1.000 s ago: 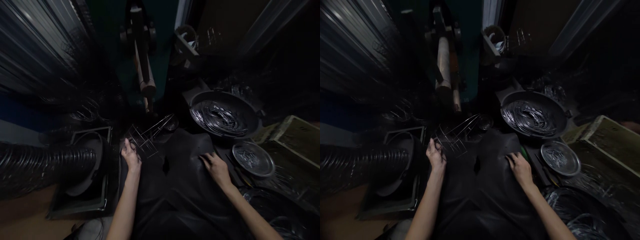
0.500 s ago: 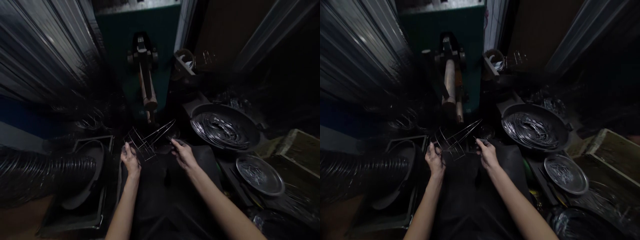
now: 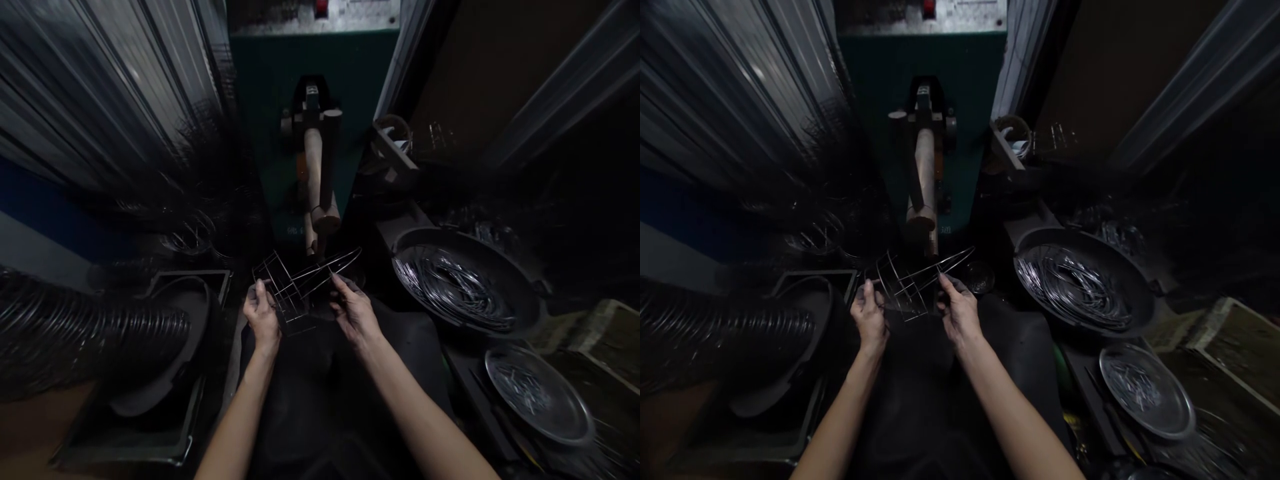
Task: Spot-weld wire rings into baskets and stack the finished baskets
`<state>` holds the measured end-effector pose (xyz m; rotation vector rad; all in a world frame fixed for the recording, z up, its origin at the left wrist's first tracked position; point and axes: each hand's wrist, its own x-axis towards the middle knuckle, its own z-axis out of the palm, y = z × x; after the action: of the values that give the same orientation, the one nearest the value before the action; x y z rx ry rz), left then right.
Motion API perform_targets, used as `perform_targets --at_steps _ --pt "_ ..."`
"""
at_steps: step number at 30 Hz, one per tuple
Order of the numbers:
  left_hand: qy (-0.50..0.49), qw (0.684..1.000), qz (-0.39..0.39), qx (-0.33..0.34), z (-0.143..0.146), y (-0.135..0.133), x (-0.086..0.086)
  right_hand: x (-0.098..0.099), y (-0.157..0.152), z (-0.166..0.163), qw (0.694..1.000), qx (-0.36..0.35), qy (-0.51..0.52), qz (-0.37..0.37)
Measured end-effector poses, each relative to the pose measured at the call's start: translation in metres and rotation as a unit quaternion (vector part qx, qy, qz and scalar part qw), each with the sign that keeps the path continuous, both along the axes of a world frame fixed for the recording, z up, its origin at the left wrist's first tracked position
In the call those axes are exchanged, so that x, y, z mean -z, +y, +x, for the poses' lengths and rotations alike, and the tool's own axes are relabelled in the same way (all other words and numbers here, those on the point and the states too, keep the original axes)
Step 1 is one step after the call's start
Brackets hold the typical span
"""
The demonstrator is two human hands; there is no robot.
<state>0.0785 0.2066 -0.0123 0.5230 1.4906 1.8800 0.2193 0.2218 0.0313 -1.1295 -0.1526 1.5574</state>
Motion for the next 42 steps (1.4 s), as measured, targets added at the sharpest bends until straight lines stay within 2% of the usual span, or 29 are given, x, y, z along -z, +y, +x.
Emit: perform_targets --at_steps 19,32,42 --pt "-0.039 0.999 -0.019 0.008 -0.002 0.009 -0.008 -0.004 0.013 -0.010 1.000 -0.001 -0.009 0.017" --pt "-0.059 0.998 -0.033 0.011 -0.003 0.015 -0.018 -0.008 0.022 -0.014 1.000 0.007 -0.012 -0.004" --pt "-0.076 0.995 -0.049 0.033 -0.003 0.013 -0.024 -0.006 0.011 0.001 1.000 -0.023 -0.017 -0.007"
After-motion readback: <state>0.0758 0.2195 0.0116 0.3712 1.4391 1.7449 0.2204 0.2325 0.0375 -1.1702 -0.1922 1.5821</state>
